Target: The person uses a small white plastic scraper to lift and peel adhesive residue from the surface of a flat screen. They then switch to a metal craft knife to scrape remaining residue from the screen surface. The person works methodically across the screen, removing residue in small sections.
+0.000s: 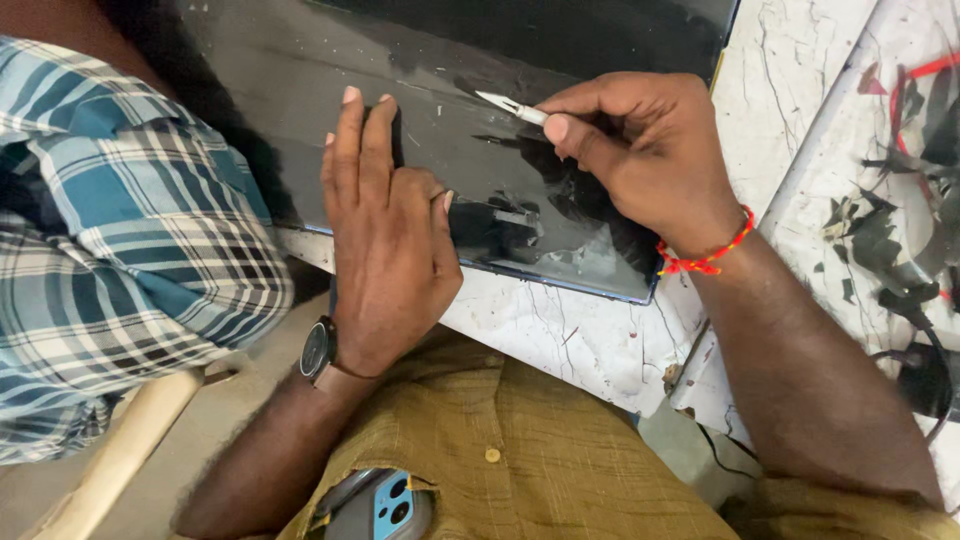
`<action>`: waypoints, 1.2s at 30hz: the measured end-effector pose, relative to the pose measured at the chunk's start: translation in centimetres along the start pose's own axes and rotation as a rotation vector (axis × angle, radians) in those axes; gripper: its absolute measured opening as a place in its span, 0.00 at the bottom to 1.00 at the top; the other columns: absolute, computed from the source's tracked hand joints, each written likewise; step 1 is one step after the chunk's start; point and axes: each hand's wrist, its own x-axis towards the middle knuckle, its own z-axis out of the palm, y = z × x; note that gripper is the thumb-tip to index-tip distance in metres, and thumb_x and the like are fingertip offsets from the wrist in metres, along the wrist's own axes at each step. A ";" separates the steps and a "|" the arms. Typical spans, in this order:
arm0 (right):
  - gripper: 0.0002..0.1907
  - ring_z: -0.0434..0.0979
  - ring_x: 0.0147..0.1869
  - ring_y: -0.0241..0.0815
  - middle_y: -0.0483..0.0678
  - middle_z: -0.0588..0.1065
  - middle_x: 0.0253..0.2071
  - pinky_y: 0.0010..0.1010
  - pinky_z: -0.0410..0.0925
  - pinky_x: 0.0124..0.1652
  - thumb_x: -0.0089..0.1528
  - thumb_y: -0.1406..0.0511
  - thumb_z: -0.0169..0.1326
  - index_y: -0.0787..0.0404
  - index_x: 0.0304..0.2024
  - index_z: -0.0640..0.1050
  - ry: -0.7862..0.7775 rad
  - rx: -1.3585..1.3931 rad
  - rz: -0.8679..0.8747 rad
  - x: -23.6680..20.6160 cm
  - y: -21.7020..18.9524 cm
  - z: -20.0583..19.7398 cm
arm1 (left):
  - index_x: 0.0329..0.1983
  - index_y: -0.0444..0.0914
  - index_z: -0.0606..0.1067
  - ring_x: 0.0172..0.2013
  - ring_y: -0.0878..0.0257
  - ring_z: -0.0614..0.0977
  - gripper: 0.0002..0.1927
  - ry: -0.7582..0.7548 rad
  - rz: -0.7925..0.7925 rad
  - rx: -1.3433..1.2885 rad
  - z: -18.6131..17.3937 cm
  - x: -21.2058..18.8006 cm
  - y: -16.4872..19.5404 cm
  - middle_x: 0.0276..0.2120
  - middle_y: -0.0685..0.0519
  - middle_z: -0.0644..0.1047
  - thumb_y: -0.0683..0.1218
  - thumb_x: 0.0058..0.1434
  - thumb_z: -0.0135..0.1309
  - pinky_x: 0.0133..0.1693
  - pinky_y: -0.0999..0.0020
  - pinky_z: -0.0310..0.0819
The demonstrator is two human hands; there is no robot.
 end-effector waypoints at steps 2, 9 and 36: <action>0.05 0.72 0.34 0.26 0.42 0.79 0.35 0.19 0.66 0.35 0.71 0.71 0.59 0.66 0.47 0.83 0.015 0.019 0.030 0.0 -0.1 -0.2 | 0.43 0.31 0.72 0.77 0.32 0.49 0.04 0.003 -0.008 -0.078 -0.1 0.0 0.1 0.73 0.27 0.56 0.37 0.68 0.53 0.73 0.33 0.47; 0.05 0.72 0.33 0.25 0.42 0.79 0.34 0.18 0.66 0.33 0.70 0.69 0.60 0.65 0.47 0.83 0.032 0.066 0.066 0.2 0.2 -0.1 | 0.41 0.32 0.72 0.77 0.34 0.48 0.03 -0.006 0.007 -0.113 -0.1 0.0 0.1 0.73 0.29 0.56 0.36 0.66 0.53 0.74 0.32 0.46; 0.06 0.64 0.23 0.27 0.41 0.73 0.20 0.26 0.59 0.23 0.59 0.72 0.62 0.60 0.39 0.86 -0.229 -0.125 0.213 0.3 -1.8 5.2 | 0.43 0.35 0.71 0.78 0.37 0.50 0.08 0.039 0.005 -0.128 0.7 -0.3 0.3 0.70 0.36 0.62 0.34 0.62 0.52 0.72 0.36 0.46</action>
